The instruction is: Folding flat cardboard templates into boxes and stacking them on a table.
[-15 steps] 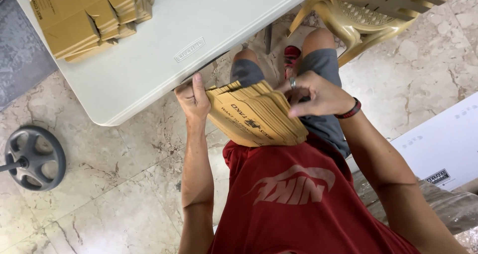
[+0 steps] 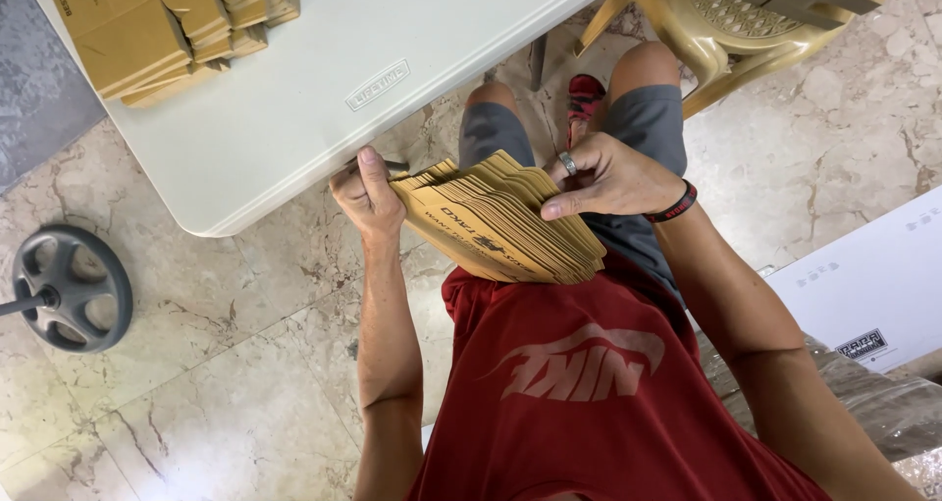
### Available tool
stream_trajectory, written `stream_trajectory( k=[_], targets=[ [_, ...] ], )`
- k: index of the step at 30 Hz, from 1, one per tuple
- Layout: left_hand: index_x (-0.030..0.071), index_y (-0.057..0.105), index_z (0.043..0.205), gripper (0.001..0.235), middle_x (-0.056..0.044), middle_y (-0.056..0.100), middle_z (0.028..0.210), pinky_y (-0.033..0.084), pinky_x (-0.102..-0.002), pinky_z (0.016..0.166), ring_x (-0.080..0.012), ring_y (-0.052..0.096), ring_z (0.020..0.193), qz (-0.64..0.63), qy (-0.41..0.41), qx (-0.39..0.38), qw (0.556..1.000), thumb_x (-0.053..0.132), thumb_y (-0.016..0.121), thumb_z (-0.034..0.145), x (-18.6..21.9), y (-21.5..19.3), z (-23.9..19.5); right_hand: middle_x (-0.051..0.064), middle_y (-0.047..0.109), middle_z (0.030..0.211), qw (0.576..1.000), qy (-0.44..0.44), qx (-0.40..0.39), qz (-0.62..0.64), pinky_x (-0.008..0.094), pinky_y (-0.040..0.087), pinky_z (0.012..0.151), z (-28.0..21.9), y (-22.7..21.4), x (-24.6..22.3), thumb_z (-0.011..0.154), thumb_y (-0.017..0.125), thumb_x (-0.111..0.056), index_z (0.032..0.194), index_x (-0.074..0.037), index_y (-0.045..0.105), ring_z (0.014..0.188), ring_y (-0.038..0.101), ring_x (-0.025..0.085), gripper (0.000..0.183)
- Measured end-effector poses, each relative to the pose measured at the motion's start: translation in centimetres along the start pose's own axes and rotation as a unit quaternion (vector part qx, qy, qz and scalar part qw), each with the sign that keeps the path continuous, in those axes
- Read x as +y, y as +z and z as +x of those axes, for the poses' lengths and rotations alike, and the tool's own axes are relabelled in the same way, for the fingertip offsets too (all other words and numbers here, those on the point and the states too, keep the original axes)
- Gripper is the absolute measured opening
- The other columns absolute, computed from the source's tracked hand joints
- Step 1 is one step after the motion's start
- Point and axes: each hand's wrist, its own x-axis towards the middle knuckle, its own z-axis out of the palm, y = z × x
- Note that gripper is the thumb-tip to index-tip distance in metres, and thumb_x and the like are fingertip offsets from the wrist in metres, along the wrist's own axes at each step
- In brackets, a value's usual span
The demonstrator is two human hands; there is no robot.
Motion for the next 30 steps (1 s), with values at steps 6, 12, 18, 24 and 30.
stream_trajectory(
  k=[6,12,18,24,30],
  targets=[
    [0.010,0.048,0.044,0.063,-0.003,0.037,0.036,0.029,-0.029,0.039,-0.0166,0.032,0.032,-0.005,-0.009,0.013,1.000,0.012,0.047,0.107,-0.9,-0.1,-0.3,0.000,0.062,0.060,1.000,0.008,0.008,0.016,0.020,0.041,0.052,1.4,0.9,-2.4,0.088,0.082,-0.005,0.091,0.002,0.079,0.057,0.046,0.003,0.009],
    [0.009,0.050,0.046,0.061,-0.003,0.037,0.036,0.031,-0.028,0.039,-0.0153,0.033,0.032,-0.006,-0.014,0.019,1.000,0.011,0.047,0.107,-0.6,-0.1,0.0,0.000,0.063,0.060,1.000,0.010,0.016,0.013,0.019,0.040,0.052,1.6,0.9,-2.2,0.087,0.083,-0.005,0.092,0.003,0.079,0.058,0.045,0.002,0.010],
    [0.008,0.050,0.047,0.061,-0.005,0.038,0.036,0.031,-0.029,0.040,-0.0173,0.032,0.033,-0.003,-0.012,0.018,1.000,0.011,0.048,0.107,0.2,0.1,0.4,0.003,0.069,0.065,0.999,-0.001,0.025,0.031,0.018,0.041,0.052,1.3,0.9,-1.0,0.086,0.082,0.000,0.100,0.005,0.078,0.058,0.047,0.002,0.016],
    [0.007,0.050,0.045,0.062,-0.006,0.036,0.036,0.030,-0.030,0.040,-0.0184,0.031,0.033,-0.002,-0.007,0.020,1.000,0.011,0.050,0.107,-1.6,-0.2,-0.5,0.011,0.074,0.094,0.990,-0.087,0.084,-0.066,0.021,0.046,0.057,1.5,1.3,-1.0,0.099,0.063,0.002,0.141,0.004,0.059,0.071,0.054,0.005,0.043],
    [0.010,0.041,0.042,0.066,-0.003,0.030,0.036,0.026,-0.032,0.040,-0.0171,0.026,0.033,-0.008,-0.002,0.022,1.000,0.010,0.051,0.107,-1.4,0.4,-0.2,0.015,0.072,0.079,0.991,-0.096,0.041,-0.088,0.030,0.053,0.061,2.3,1.8,-3.7,0.088,0.072,-0.002,0.110,0.004,0.077,0.067,0.063,0.014,0.023]
  ],
)
